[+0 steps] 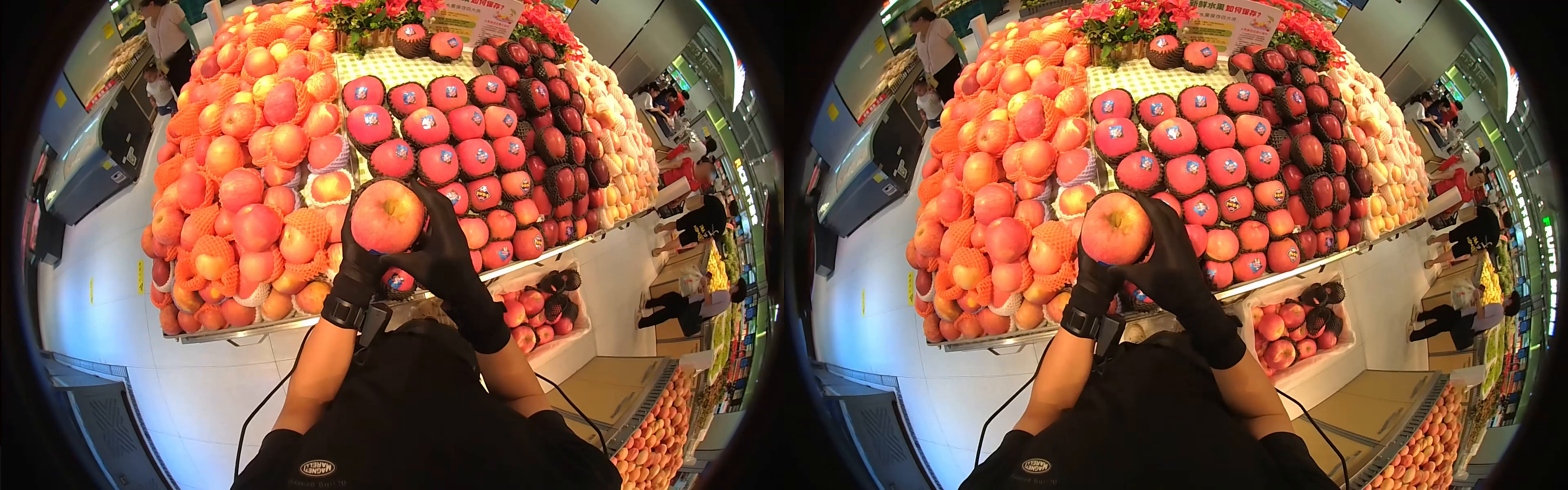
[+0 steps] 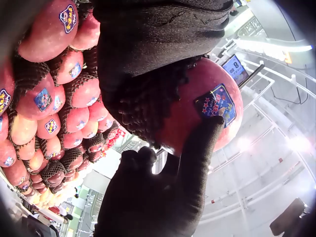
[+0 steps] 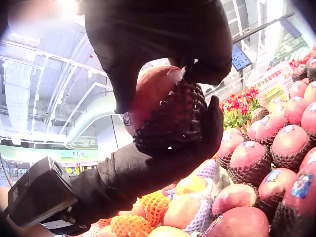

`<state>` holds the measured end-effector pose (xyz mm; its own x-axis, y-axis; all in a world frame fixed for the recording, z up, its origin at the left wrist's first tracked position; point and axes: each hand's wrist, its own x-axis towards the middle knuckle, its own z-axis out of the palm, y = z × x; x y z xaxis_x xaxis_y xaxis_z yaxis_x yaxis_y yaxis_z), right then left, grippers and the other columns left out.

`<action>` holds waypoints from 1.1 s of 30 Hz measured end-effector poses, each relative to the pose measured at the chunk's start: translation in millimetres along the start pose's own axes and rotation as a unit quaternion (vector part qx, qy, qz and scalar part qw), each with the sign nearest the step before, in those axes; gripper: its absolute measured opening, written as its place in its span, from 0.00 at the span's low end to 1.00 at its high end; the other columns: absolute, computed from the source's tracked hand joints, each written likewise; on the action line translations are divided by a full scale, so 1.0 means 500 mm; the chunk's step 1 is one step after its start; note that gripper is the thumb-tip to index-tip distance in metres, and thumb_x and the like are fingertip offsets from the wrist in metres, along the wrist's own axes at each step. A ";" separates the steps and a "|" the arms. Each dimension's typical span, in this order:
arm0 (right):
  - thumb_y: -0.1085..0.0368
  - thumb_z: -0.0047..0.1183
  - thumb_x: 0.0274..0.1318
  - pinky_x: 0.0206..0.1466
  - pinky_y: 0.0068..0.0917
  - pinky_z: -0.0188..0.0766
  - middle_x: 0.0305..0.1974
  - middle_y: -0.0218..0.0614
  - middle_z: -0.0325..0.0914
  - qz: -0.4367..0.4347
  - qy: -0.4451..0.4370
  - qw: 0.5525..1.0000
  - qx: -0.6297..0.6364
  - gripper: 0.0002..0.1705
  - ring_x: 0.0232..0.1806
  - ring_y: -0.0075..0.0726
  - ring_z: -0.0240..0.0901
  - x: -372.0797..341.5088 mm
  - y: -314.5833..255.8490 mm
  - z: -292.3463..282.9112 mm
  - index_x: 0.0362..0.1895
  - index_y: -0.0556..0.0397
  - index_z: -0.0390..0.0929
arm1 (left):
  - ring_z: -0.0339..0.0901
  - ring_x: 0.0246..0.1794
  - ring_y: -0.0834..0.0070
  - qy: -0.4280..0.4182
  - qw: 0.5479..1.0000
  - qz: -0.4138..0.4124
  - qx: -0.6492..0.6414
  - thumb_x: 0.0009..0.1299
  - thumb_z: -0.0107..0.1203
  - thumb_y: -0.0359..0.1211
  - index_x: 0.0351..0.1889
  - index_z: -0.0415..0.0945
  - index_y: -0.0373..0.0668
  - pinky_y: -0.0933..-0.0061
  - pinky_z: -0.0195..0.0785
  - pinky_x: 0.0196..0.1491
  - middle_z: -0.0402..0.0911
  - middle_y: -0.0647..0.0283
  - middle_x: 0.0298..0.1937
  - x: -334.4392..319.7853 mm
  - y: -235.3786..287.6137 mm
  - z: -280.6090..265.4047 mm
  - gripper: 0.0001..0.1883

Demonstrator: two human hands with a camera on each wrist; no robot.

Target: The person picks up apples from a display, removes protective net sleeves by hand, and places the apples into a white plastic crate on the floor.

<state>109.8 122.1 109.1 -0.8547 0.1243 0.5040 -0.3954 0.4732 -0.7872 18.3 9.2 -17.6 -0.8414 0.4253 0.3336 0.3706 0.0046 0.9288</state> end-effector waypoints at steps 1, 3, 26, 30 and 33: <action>0.64 0.76 0.29 0.63 0.42 0.64 0.58 0.46 0.67 -0.013 0.003 1.000 -0.013 0.54 0.60 0.49 0.65 0.001 -0.002 -0.004 0.64 0.60 0.60 | 0.72 0.55 0.68 -0.008 1.000 -0.004 -0.022 0.60 0.64 0.32 0.57 0.67 0.39 0.67 0.67 0.58 0.73 0.57 0.55 0.011 0.042 0.000 0.28; 0.64 0.77 0.28 0.63 0.42 0.64 0.59 0.48 0.65 -0.029 0.010 0.998 -0.050 0.57 0.61 0.51 0.64 -0.002 0.008 -0.008 0.65 0.61 0.58 | 0.73 0.53 0.69 -0.012 0.995 -0.019 -0.092 0.61 0.61 0.30 0.55 0.69 0.39 0.68 0.68 0.57 0.75 0.57 0.53 0.030 0.099 0.007 0.24; 0.64 0.68 0.42 0.57 0.37 0.70 0.55 0.40 0.71 0.212 -0.023 0.976 0.047 0.41 0.56 0.39 0.70 -0.125 0.197 -0.158 0.61 0.57 0.63 | 0.67 0.63 0.61 -0.065 0.687 -0.160 -0.706 0.76 0.39 0.41 0.65 0.62 0.41 0.55 0.62 0.65 0.69 0.56 0.63 0.025 0.102 0.112 0.23; 0.64 0.69 0.40 0.52 0.36 0.72 0.51 0.40 0.75 0.113 0.074 0.986 -0.098 0.34 0.52 0.39 0.74 -0.113 0.119 -0.196 0.54 0.56 0.70 | 0.70 0.61 0.60 -0.074 0.672 -0.223 -0.702 0.74 0.44 0.33 0.65 0.61 0.40 0.55 0.69 0.60 0.69 0.54 0.63 0.028 0.100 0.132 0.22; 0.63 0.71 0.36 0.52 0.35 0.72 0.50 0.41 0.74 0.132 0.123 0.972 -0.148 0.42 0.51 0.37 0.74 -0.126 0.128 -0.233 0.57 0.56 0.64 | 0.70 0.60 0.57 -0.084 0.775 -0.160 -0.605 0.76 0.39 0.38 0.64 0.63 0.40 0.52 0.67 0.61 0.69 0.51 0.62 0.026 0.100 0.158 0.21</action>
<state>177.8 246.2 68.4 -0.7926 0.4628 0.3969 -0.0277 0.6230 -0.7817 56.8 86.5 20.3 -0.7138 0.6895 0.1228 -0.5727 -0.6755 0.4645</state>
